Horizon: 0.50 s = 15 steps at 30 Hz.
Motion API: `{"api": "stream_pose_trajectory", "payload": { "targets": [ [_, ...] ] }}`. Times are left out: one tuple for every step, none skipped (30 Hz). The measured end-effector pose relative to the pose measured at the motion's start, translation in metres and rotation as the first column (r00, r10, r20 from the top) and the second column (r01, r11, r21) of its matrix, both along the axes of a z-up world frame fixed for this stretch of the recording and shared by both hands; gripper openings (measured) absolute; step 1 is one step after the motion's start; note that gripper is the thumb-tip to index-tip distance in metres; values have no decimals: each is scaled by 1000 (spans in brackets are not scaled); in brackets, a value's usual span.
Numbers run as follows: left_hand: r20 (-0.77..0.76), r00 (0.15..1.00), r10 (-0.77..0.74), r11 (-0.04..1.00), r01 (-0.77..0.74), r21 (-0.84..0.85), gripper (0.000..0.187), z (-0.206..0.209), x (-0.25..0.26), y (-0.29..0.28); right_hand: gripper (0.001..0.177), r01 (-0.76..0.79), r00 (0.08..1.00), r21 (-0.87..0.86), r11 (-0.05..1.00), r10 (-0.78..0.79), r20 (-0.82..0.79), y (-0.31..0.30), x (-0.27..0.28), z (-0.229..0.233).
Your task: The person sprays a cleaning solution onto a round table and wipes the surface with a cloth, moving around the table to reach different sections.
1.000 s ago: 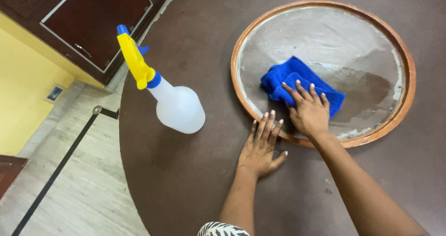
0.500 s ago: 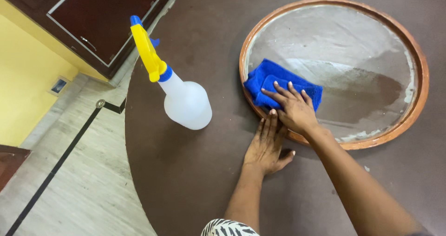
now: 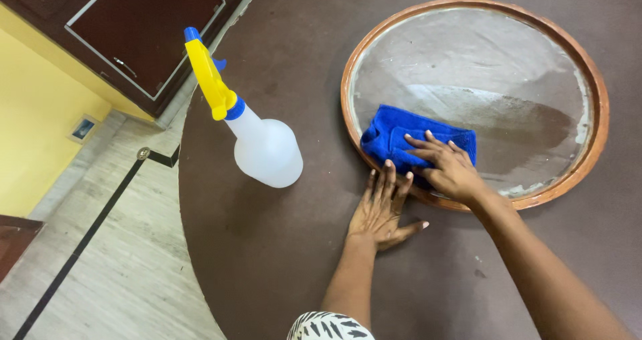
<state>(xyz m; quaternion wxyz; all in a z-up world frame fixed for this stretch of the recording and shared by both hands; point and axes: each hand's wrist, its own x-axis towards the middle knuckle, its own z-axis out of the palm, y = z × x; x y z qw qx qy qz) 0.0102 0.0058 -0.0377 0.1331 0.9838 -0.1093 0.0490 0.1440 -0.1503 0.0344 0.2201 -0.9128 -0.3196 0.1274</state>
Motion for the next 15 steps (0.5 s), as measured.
{"api": "stream_pose_trajectory", "payload": {
  "targets": [
    [-3, 1000, 5, 1000, -5, 2, 116, 2, 0, 0, 52, 5, 1000, 8, 1000, -5, -19, -7, -3, 0],
    [-5, 1000, 11, 1000, -11, 3, 117, 3, 1, 0, 53, -19, 1000, 6, 1000, 19, 12, -16, -7, 2],
    [-8, 1000, 17, 1000, -17, 4, 118, 6, 1, -1, 54, -43, 998, 3, 999, 43, 43, -26, -14, 6],
    [-14, 1000, 22, 1000, -22, 18, 117, 8, 1, -1, 56, -69, 995, 0, 998, 68, 73, -34, -20, 10],
    [-21, 999, 28, 999, -27, 32, 117, 11, 1, -2, 64, -78, 993, -45, 996, 82, 80, -42, -26, 16],
    [-29, 999, 33, 998, -32, 47, 116, 14, 0, -2, 73, -88, 992, -89, 992, 95, 85, -53, -32, 24],
    [-12, 999, 31, 997, -30, 66, 113, 17, -1, -2, 83, -96, 990, -133, 986, 109, 89, -61, -36, 30],
    [6, 1000, 26, 996, -26, 85, 110, 20, -1, -2, 80, -73, 993, -179, 981, 88, 81, -67, -38, 36],
    [24, 999, 21, 994, -23, 104, 107, 24, -2, -1, 78, -49, 995, -225, 973, 67, 74, -74, -38, 41],
    [19, 1000, 20, 996, -21, 89, 105, 27, -3, -1, 76, -25, 997, -271, 962, 45, 67, -80, -38, 44],
    [14, 1000, 19, 997, -20, 74, 103, 29, -4, 0, 74, -15, 997, -274, 962, 35, 67, -87, -38, 46],
    [11, 1000, 19, 998, -20, 58, 101, 31, -3, 1, 73, -6, 997, -277, 961, 26, 68, -96, -35, 46],
    [10, 1000, 17, 999, -17, 47, 100, 33, -3, 0, 72, 3, 997, -279, 960, 17, 69, -105, -31, 45],
    [8, 1000, 14, 999, -14, 37, 99, 35, -4, 1, 73, 5, 994, -263, 965, 23, 102, -114, -27, 43],
    [6, 1000, 12, 1000, -12, 27, 98, 36, -4, 1, 74, 6, 990, -247, 969, 29, 136, -123, -21, 41]
  ]
}}
